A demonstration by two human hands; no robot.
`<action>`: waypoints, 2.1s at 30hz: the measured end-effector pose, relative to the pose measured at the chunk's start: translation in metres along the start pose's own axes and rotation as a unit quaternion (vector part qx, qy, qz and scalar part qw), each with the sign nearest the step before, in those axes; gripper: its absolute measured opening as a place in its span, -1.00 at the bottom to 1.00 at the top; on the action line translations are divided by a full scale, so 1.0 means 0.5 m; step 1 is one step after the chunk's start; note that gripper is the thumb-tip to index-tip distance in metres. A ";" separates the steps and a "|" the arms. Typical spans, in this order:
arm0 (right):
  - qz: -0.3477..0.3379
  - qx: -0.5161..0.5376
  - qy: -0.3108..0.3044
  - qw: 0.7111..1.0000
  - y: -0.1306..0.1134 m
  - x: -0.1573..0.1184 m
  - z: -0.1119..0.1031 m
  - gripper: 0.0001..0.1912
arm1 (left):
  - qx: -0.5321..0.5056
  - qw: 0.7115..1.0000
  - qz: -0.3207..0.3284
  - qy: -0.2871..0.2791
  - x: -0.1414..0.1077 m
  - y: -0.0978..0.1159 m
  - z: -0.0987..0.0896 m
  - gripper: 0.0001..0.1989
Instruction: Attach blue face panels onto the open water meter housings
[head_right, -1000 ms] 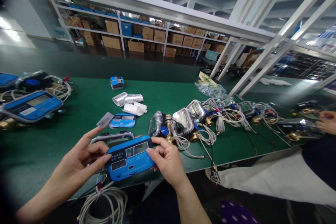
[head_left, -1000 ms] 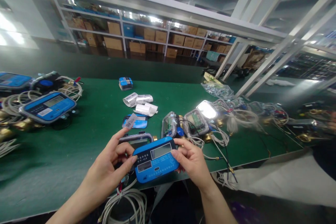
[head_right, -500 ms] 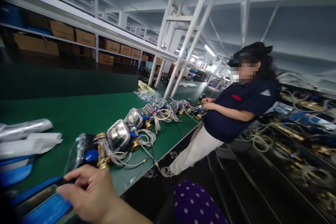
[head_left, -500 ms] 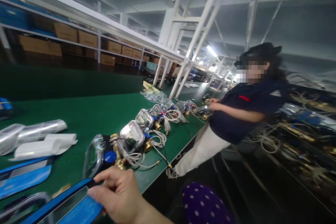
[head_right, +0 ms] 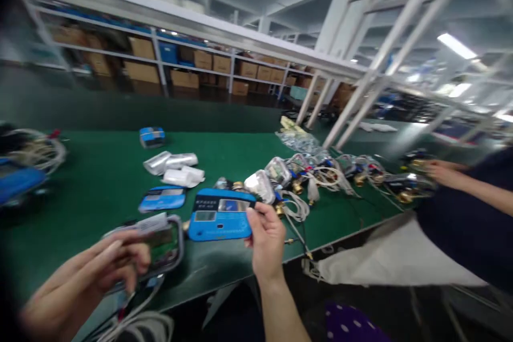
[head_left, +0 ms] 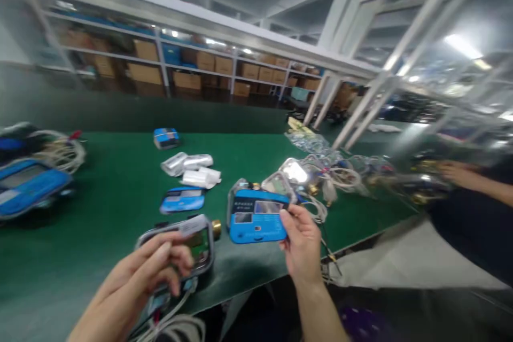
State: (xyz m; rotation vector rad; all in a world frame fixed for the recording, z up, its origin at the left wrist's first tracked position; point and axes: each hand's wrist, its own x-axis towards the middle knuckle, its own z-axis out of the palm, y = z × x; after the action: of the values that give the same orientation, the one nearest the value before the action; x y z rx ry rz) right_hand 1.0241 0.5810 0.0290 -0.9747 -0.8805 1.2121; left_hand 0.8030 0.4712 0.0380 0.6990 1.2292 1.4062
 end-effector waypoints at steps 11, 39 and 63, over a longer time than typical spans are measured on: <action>-0.003 -0.042 -0.120 0.992 0.017 -0.034 0.056 -0.68 | 0.025 0.997 0.026 -0.075 0.003 -0.007 -0.007 -0.49; 0.003 -0.085 -0.155 0.984 0.033 -0.037 0.069 -0.73 | 0.053 0.994 0.038 -0.089 -0.002 -0.007 -0.011 -0.53; -0.001 -0.089 -0.159 0.983 0.037 -0.035 0.067 -0.72 | 0.050 0.994 0.028 -0.088 -0.001 -0.007 -0.009 -0.53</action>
State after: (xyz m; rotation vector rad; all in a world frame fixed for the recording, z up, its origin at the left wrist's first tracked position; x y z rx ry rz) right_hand 0.9842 0.5696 0.0229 -0.9346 -1.2587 1.3257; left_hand 0.8002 0.4688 0.0333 0.9133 1.1539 1.3065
